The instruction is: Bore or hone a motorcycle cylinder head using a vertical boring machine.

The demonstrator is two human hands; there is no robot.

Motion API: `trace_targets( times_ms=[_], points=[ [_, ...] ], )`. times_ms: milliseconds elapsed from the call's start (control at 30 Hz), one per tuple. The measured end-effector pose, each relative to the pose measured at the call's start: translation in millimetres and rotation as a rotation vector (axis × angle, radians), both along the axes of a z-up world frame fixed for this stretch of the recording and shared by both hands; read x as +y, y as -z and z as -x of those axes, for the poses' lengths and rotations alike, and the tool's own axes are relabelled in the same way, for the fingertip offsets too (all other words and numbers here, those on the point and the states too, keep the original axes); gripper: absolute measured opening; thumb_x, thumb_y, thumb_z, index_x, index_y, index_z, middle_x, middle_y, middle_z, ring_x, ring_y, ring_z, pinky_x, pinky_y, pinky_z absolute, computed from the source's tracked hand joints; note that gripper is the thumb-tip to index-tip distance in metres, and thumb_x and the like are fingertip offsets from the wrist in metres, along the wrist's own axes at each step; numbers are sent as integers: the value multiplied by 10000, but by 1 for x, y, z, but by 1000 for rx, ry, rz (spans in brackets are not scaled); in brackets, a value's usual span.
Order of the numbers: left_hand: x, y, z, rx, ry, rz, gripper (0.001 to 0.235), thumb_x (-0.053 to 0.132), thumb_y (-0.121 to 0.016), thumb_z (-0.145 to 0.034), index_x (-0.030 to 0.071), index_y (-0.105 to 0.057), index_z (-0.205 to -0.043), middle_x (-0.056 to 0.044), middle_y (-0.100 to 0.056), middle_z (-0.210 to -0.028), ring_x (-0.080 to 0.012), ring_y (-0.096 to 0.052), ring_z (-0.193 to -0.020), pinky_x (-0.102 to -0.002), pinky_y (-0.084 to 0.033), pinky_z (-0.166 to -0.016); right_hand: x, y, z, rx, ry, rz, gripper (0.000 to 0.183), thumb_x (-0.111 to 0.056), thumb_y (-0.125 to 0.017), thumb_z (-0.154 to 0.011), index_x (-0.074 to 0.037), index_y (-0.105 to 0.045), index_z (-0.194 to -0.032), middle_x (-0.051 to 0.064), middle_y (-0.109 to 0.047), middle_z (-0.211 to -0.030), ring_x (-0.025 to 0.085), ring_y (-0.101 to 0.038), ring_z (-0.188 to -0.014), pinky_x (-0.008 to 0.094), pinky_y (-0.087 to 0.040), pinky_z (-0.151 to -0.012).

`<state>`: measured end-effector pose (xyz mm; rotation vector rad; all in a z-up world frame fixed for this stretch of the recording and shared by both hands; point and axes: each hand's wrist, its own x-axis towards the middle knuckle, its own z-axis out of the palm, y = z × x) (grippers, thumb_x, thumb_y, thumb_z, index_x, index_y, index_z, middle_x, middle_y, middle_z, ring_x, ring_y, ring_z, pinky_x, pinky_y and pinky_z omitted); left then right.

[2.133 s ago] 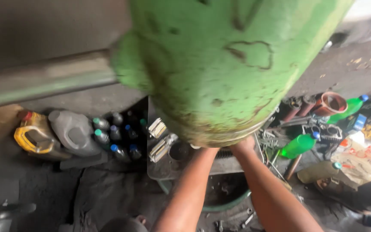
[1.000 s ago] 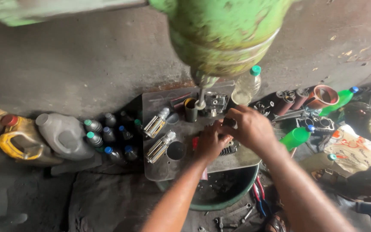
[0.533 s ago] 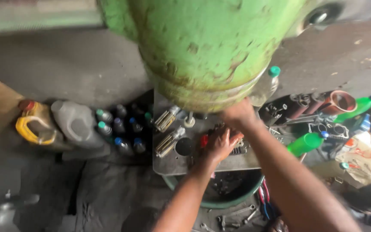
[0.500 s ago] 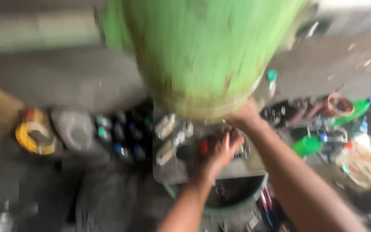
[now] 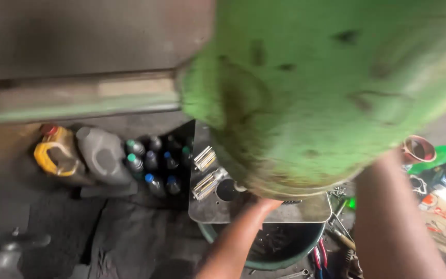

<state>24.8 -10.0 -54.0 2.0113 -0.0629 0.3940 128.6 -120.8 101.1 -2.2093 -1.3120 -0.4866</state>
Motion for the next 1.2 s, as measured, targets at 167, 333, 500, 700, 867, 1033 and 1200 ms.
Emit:
trace_targets(
  times_ms=[167, 333, 500, 700, 867, 1033, 1200],
  points=[
    [9, 42, -14, 56, -75, -246, 476, 345, -613, -988, 131, -589, -1412, -156, -568, -1469, -330, -529, -1343, -439, -430, -1109, -24, -30, 29, 75, -26, -97, 341, -189, -707, -830, -94, -730, -1156, 130, -728, -1188, 311, -664, -1140, 460, -521, -980],
    [4, 87, -29, 41, 17, -715, 396, 481, -591, -1110, 215, -623, -1401, -194, -598, -1429, -388, -641, -1168, -498, -533, -959, -57, -65, 62, 132, -27, -196, 338, -181, -727, -829, -76, -729, -1150, 136, -729, -1178, 299, -667, -1122, 448, -526, -960],
    [6, -33, 10, -112, -36, -57, 707, 602, -634, -910, 73, -569, -1375, -199, -701, -1185, -380, -688, -1065, -490, -561, -869, -61, -101, 78, 211, -100, -267, 336, -174, -748, -828, -59, -729, -1143, 141, -729, -1167, 287, -671, -1104, 437, -531, -940],
    [2, 26, -9, -65, -166, -249, 656, 554, -643, -965, 63, -539, -1387, -206, -704, -1105, -414, -688, -986, -489, -556, -816, -36, -177, 82, 121, 411, 286, 418, -150, -901, -639, -91, -768, -1031, 131, -736, -1050, 320, -665, -1054, 453, -526, -918],
    [3, 14, -7, -140, -162, -225, 574, 543, -649, -967, 81, -580, -1300, -172, -728, -1067, -399, -701, -958, -475, -562, -813, 12, -28, 6, -58, 533, 103, 409, -352, -714, -808, -54, -727, -1089, 182, -723, -1040, 373, -681, -984, 509, -539, -876],
    [-3, 40, -9, -186, -208, -288, 462, 540, -665, -999, 122, -605, -1186, -139, -737, -1067, -373, -706, -991, -464, -564, -831, 44, -5, 2, -88, 551, 394, 514, -468, -617, -834, -98, -713, -1178, 192, -705, -1238, 380, -646, -1209, 494, -508, -1074],
    [-1, 20, -7, -218, -190, -223, 592, 515, -670, -961, 43, -563, -1303, -204, -698, -1100, -414, -674, -995, -491, -560, -826, 55, 17, 3, 382, 459, 335, 521, -391, -560, -964, -36, -615, -1342, 263, -692, -1196, 417, -653, -1151, 503, -495, -1058]
  ],
)
